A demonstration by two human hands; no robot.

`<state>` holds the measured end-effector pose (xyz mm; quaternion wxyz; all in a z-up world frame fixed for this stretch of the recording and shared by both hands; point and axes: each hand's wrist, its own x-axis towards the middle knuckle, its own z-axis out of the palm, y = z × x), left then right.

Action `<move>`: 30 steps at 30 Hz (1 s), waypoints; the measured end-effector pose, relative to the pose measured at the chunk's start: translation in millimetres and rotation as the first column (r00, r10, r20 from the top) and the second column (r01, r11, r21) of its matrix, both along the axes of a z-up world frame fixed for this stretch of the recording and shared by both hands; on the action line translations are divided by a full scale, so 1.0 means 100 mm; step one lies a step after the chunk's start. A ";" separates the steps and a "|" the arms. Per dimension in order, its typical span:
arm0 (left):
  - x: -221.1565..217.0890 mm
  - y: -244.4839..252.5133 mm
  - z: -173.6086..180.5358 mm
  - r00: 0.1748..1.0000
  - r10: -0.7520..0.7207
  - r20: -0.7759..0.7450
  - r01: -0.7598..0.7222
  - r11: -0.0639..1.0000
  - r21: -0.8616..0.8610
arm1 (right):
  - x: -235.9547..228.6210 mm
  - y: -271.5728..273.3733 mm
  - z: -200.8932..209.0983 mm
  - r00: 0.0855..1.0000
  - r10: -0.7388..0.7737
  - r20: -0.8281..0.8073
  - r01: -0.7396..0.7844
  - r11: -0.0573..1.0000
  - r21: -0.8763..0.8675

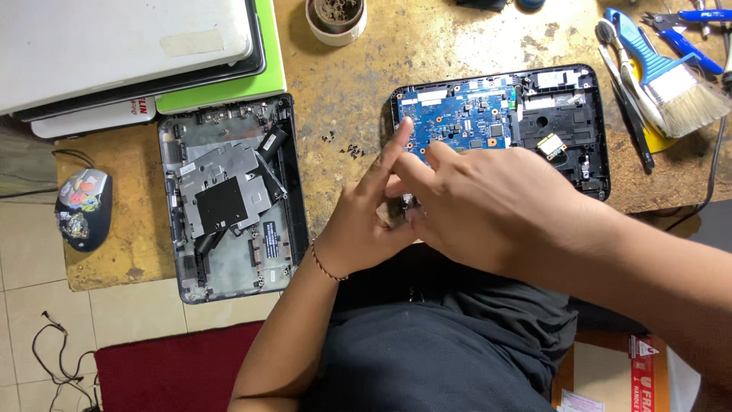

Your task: The person assembles a laptop by placing the motherboard into the chassis, connecting a ribbon cable, and securing components with screws. They then install a metal shield plate over the motherboard and fasten it with additional screws.

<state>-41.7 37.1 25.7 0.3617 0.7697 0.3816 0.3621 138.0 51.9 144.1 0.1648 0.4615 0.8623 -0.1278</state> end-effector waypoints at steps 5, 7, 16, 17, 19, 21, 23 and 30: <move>0.09 0.03 -0.17 0.998 0.063 0.030 -0.065 0.995 0.077 | 0.05 -0.03 -0.20 0.994 0.005 0.111 -0.024 0.985 0.172; 0.03 0.00 -0.16 0.999 0.027 0.034 -0.028 0.998 0.049 | 0.02 0.01 -0.03 0.998 0.002 0.057 -0.005 0.998 0.063; 0.01 0.02 -0.15 0.995 -0.001 0.101 -0.003 0.999 0.040 | 0.06 0.00 -0.09 0.999 -0.023 0.040 0.024 1.000 -0.009; -0.02 0.01 -0.14 0.992 -0.047 0.114 0.043 0.998 0.034 | 0.06 0.01 -0.08 0.999 0.012 -0.037 -0.012 1.000 -0.014; -0.01 0.00 -0.09 0.982 -0.091 0.165 0.100 0.994 -0.048 | 0.02 0.05 -0.02 1.000 -0.001 0.006 0.001 0.996 -0.094; 0.03 0.00 -0.12 0.968 -0.126 0.218 0.156 0.980 -0.125 | 0.00 0.07 -0.02 0.999 -0.006 0.049 0.015 0.985 -0.173; 0.09 0.00 -0.22 0.998 0.023 0.058 -0.027 0.997 0.072 | 0.02 0.05 -0.09 0.995 -0.067 0.071 0.068 0.998 -0.011; 0.07 -0.01 -0.09 0.978 -0.073 0.194 0.108 0.979 -0.175 | 0.02 0.08 -0.09 1.000 0.006 0.016 -0.004 0.995 -0.105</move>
